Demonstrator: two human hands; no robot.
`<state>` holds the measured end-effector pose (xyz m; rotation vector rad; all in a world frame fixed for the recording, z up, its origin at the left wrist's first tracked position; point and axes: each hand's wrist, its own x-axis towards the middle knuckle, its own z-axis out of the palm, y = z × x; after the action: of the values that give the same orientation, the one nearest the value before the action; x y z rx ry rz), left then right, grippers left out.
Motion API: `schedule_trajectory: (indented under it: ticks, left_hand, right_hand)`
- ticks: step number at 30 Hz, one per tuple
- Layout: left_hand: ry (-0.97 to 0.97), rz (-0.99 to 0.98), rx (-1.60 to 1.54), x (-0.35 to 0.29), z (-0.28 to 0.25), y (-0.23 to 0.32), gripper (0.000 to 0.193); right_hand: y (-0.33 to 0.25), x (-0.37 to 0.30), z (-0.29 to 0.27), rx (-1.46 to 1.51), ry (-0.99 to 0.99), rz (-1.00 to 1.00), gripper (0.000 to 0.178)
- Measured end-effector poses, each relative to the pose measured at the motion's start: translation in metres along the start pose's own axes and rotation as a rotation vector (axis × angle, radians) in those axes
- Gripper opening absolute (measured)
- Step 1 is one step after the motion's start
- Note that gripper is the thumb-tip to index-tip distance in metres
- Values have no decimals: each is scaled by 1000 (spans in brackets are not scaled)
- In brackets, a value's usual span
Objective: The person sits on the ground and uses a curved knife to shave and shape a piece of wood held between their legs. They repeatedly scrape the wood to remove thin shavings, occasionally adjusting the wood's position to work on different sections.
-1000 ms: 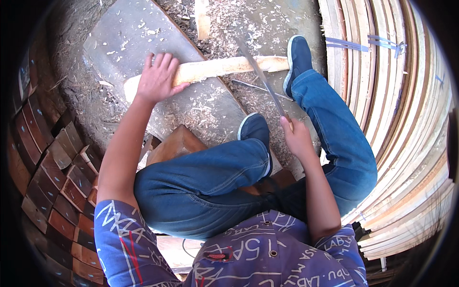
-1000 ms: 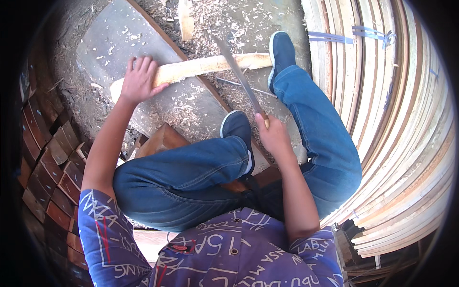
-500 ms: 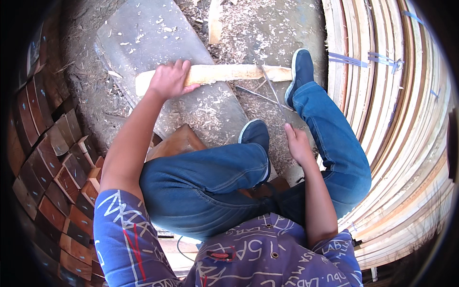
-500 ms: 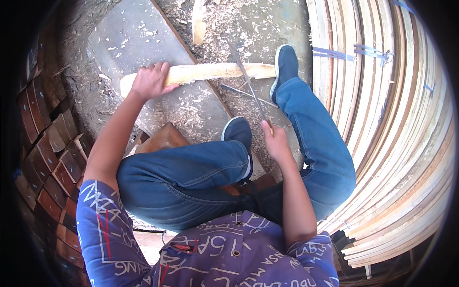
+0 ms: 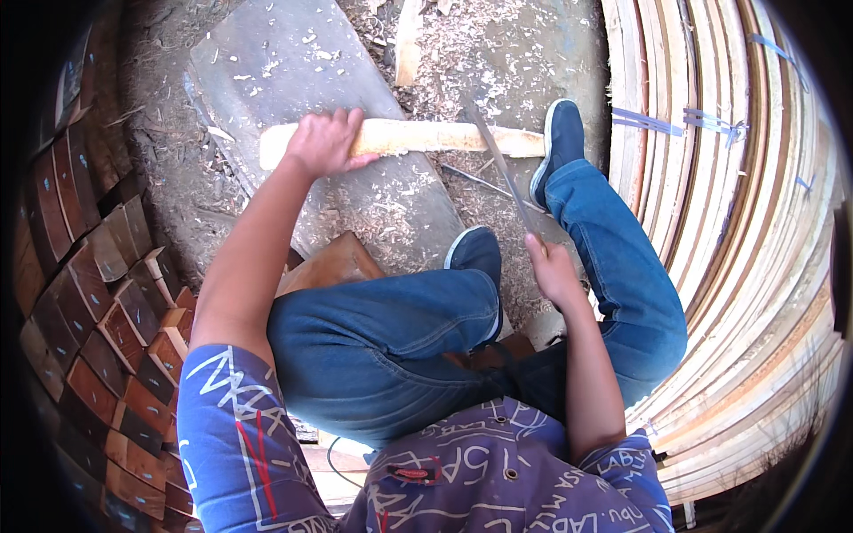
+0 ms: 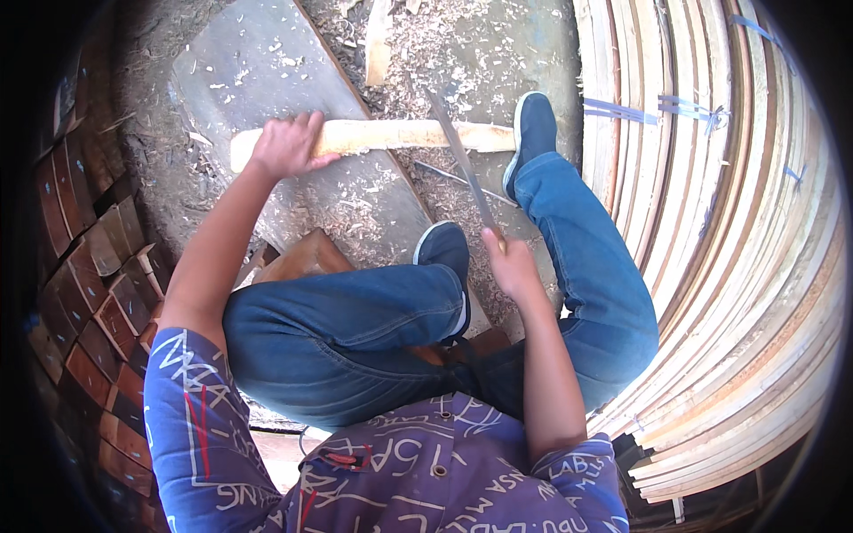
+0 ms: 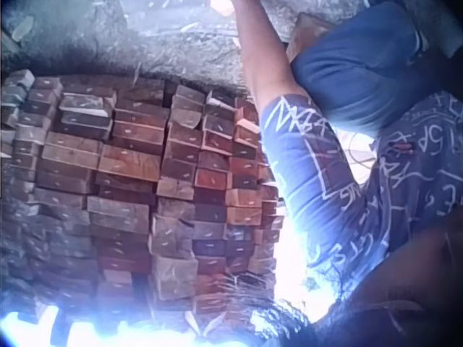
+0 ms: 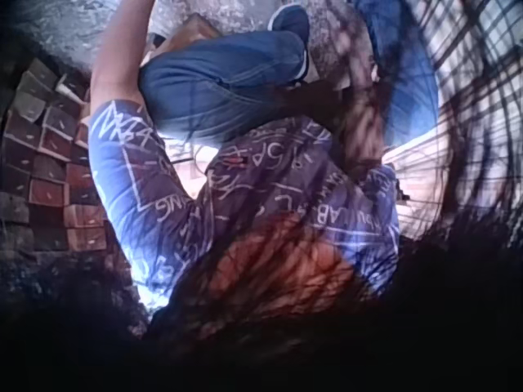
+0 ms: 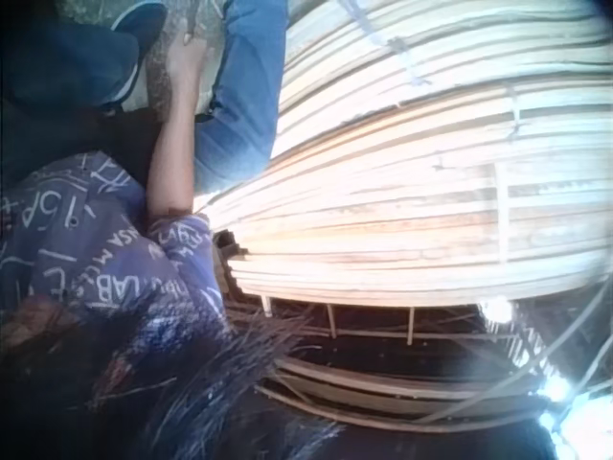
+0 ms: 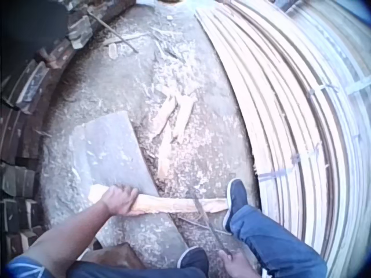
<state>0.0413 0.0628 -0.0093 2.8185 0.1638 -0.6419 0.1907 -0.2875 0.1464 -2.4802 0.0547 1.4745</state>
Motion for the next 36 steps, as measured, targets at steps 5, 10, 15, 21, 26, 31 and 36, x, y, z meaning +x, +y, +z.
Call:
schedule_trajectory:
  ticks: [5,10,15,21,26,31,36]
  left_hand:
    - [-17,-8,7,2,0,-1,75]
    - [32,4,11,-14,5,-7,73]
    - [85,35,-23,-1,3,-5,72]
    - [5,8,6,-4,0,3,73]
    - [43,12,-6,-9,4,-10,71]
    - [89,23,-1,3,0,-3,72]
    - [34,17,-4,-9,6,2,72]
  right_hand:
    - [-61,-19,-1,-16,-11,-29,50]
    - [-121,-54,-12,99,-112,-260,50]
    - [-11,-11,-3,-61,18,-39,44]
    - [-73,-44,-8,27,-11,-149,47]
    - [-124,-57,-12,111,-135,-306,48]
    - [-3,-3,-6,-150,14,32,49]
    - [-82,-39,1,129,-19,-144,48]
